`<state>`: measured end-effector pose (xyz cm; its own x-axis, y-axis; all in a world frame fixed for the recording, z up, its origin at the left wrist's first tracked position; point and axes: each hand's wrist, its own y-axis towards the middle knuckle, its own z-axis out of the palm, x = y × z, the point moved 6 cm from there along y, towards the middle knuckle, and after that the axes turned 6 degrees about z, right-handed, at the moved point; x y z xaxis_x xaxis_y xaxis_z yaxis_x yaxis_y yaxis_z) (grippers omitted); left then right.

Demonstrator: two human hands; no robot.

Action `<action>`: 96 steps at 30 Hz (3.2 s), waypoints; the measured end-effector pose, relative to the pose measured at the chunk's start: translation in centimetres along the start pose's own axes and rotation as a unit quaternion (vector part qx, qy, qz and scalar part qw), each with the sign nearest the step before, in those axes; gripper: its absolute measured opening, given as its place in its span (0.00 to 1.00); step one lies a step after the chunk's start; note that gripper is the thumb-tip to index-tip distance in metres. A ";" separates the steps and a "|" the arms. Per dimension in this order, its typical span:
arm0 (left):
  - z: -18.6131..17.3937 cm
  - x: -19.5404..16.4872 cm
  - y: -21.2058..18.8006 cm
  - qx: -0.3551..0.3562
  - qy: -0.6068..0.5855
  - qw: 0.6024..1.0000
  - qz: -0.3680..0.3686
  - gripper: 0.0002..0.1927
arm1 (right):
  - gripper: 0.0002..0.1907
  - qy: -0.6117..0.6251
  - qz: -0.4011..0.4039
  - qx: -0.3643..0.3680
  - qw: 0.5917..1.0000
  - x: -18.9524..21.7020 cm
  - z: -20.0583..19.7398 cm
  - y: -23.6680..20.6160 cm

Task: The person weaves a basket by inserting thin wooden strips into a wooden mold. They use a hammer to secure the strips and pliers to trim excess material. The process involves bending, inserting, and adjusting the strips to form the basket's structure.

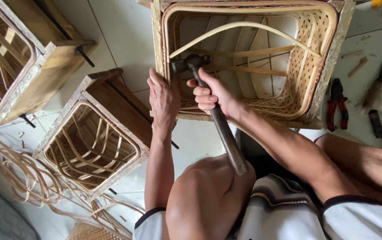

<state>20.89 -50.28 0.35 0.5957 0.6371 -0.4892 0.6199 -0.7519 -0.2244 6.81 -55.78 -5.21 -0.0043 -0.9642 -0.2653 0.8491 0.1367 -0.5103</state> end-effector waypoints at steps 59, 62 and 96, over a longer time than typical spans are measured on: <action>-1.4 1.2 -4.1 -0.054 -0.036 0.987 -0.150 0.40 | 0.12 -0.805 -0.378 -0.314 0.334 16.8 12.8 -31.0; -3.1 -2.7 -5.1 -0.214 0.100 0.966 0.102 0.37 | 0.11 -0.797 -0.330 -0.310 0.399 15.6 7.5 -33.2; 5.2 -13.4 -10.1 0.186 0.021 0.860 0.475 0.31 | 0.14 -0.834 -0.262 -0.261 0.409 12.1 -6.8 -34.8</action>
<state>4.01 -52.14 4.75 0.7656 -0.2952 -0.5716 -0.3582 -0.9336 0.0025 -26.39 -70.64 3.80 0.6231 0.3535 0.6977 0.7318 -0.5784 -0.3604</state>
